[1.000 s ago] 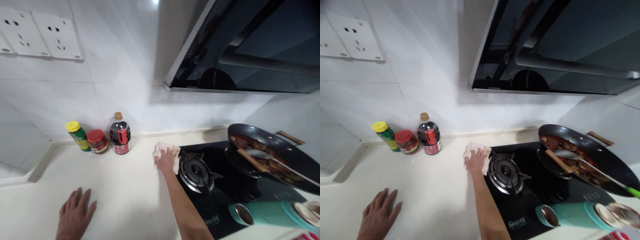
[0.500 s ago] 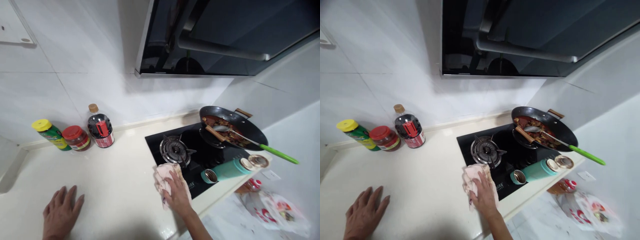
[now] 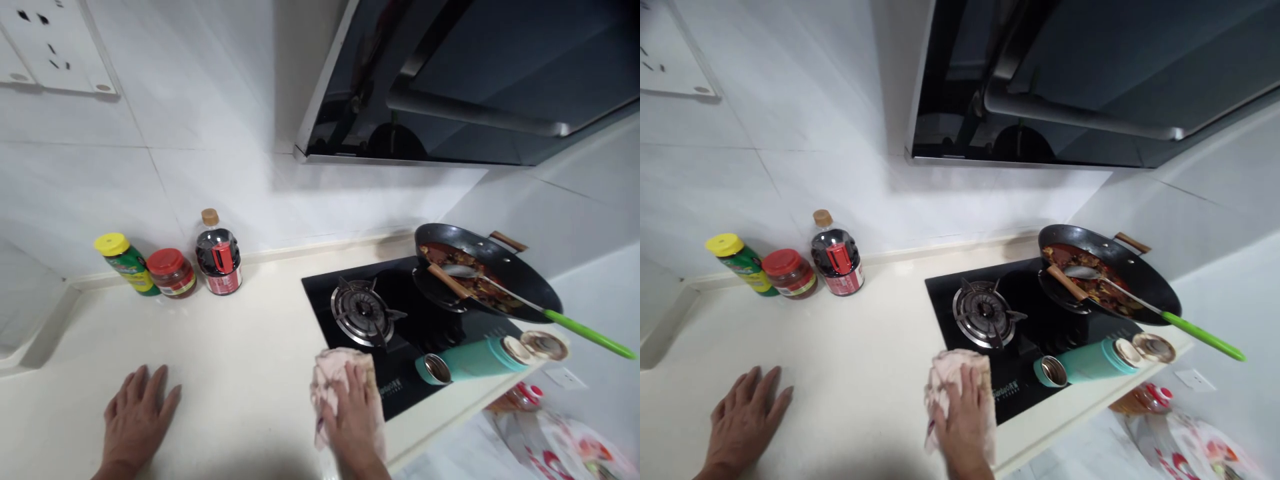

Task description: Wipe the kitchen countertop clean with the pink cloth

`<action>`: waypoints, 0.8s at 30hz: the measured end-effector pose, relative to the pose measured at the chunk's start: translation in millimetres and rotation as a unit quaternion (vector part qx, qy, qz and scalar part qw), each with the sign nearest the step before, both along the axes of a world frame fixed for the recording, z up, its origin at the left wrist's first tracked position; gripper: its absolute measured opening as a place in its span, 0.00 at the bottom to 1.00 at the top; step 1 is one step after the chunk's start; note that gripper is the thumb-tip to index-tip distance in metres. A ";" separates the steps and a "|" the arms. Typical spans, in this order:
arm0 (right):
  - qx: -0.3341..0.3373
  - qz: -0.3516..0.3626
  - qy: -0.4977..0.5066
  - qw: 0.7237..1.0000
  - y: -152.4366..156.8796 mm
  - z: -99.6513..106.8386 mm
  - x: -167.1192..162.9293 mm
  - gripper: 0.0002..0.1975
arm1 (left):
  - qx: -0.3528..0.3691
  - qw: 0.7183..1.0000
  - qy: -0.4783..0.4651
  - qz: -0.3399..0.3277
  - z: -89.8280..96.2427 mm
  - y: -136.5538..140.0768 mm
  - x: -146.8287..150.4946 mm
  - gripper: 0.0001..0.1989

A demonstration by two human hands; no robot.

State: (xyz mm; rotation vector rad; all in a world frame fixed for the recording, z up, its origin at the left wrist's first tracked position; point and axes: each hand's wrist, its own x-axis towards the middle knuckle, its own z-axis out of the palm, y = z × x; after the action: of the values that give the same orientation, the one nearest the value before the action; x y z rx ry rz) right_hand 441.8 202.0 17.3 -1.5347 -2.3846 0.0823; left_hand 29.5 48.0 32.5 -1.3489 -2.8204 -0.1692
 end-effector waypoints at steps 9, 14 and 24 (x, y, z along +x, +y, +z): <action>-0.037 0.119 0.057 0.991 26.8 -6.9 -66.4 0.17 | 0.014 1.000 0.019 0.002 -7.3 -4.0 -2.5 0.33; -0.042 0.124 0.028 0.991 124.3 3.4 -132.7 0.18 | 0.015 1.000 0.025 -0.005 -12.2 -8.0 -4.0 0.32; -0.060 -0.052 0.025 0.997 287.4 29.3 -212.8 0.21 | 0.017 0.999 0.028 -0.008 -19.0 -14.5 -5.1 0.32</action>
State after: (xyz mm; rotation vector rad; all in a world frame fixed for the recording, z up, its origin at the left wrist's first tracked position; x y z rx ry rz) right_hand 229.0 489.4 46.6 -1.6876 -2.2942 0.2415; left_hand 24.5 33.5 13.6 -1.3470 -2.7493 -0.1764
